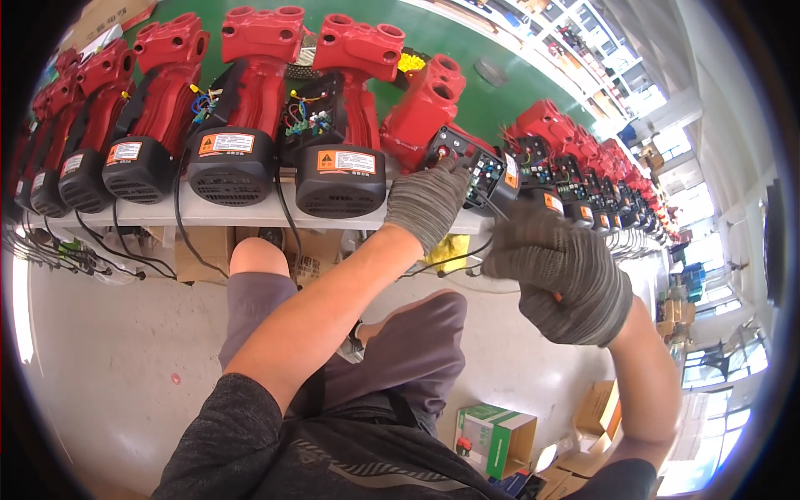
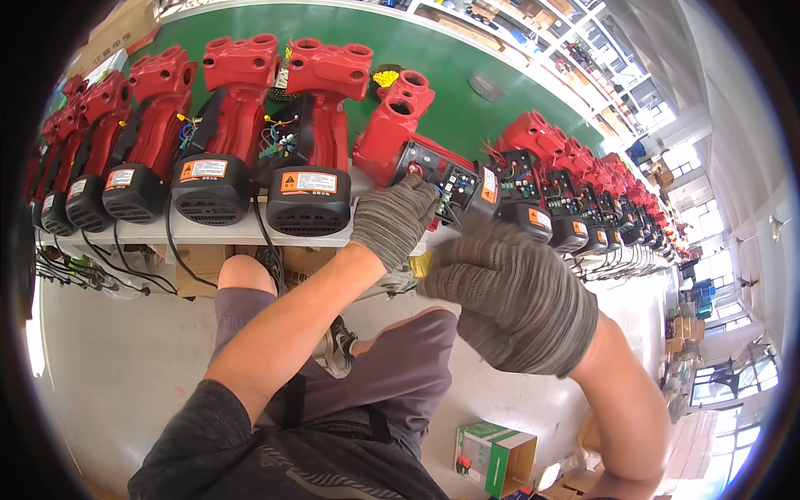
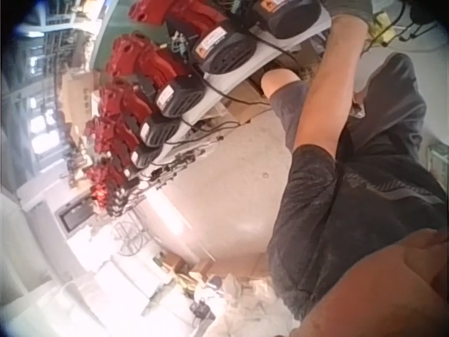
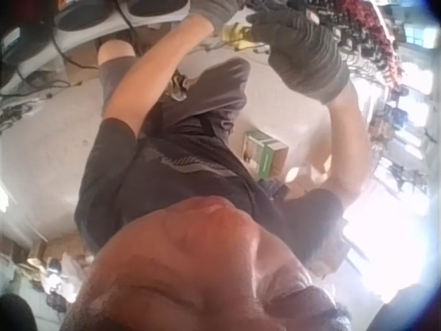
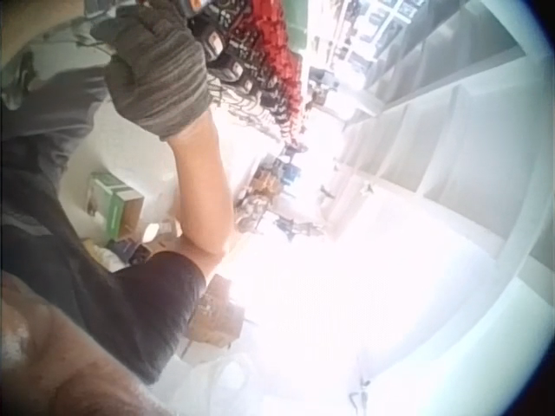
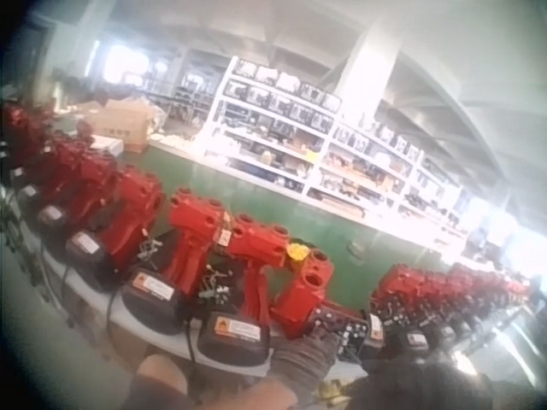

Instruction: The person assembles components of hydraulic tools by inserting small yellow pins and colorful wires into the tool housings, then using a screwdriver to secure screws into the electronic control panels.

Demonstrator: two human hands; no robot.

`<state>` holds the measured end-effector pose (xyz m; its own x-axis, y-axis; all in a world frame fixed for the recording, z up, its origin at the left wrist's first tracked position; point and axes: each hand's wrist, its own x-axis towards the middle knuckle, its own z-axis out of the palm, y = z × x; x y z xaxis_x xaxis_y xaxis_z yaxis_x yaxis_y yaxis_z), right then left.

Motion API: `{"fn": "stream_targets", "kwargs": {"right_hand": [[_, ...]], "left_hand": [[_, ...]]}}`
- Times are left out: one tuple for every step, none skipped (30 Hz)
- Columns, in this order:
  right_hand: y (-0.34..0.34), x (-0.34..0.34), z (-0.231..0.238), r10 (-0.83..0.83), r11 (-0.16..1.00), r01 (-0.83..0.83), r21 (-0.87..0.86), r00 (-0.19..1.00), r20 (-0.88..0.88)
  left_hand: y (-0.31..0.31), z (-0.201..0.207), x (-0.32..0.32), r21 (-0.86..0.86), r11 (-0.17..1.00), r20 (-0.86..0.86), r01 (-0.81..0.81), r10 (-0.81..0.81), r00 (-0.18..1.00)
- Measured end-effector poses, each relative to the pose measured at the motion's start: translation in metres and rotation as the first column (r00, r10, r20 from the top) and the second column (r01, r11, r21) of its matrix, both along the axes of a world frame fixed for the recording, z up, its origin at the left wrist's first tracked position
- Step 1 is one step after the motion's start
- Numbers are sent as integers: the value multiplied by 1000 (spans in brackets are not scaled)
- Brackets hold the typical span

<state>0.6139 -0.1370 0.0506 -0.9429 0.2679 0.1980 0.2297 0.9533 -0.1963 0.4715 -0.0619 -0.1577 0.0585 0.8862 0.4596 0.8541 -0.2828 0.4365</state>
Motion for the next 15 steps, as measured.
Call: {"fn": "stream_targets", "kwargs": {"right_hand": [[3,2,-2,11,1000,-11,0,1000,-1],[8,4,-3,33,995,-33,-93,999,-4],[11,5,-6,54,981,-55,-187,998,-9],[10,6,-13,11,984,-24,-176,997,-73],[3,6,-18,25,982,-38,-184,997,-74],[-8,7,-20,-159,977,141,-162,982,-106],[-12,6,-23,-335,938,314,-148,932,-141],[-12,5,-29,-232,972,214,-93,932,-278],[-13,2,-41,-233,972,214,-98,932,-278],[-17,-2,-54,-300,954,235,-187,792,-532],[-17,-6,-64,-358,934,224,-280,579,-733],[-13,-10,-69,-338,938,103,-332,487,-805],[-14,-12,-71,-341,937,100,-336,483,-806],[-17,-13,-75,-326,945,128,-302,472,-819],[-20,-16,-79,-311,950,159,-267,462,-831]], "left_hand": [[-1,-1,-2,0,1000,-1,-11,11,1000],[-4,-1,-3,47,999,17,-2,1,1000],[-6,-1,-5,94,996,34,6,-9,999],[-6,0,-6,47,999,23,19,-20,1000],[-9,-1,-8,39,999,22,4,-5,1000],[-14,8,-9,29,999,15,17,-18,1000],[-15,11,-9,17,999,7,29,-29,1000],[-13,8,-6,37,999,-22,28,-27,999],[-12,6,-6,32,999,-24,27,-27,999],[-11,4,-5,31,998,-22,48,-47,999],[-10,5,-6,29,998,-23,63,-62,998],[-11,5,-6,23,998,-28,59,-59,998],[-12,7,-5,-2,999,-62,49,-49,997],[-13,8,-5,-26,999,-98,40,-42,994],[-11,6,-5,-29,999,-105,41,-44,993]]}}
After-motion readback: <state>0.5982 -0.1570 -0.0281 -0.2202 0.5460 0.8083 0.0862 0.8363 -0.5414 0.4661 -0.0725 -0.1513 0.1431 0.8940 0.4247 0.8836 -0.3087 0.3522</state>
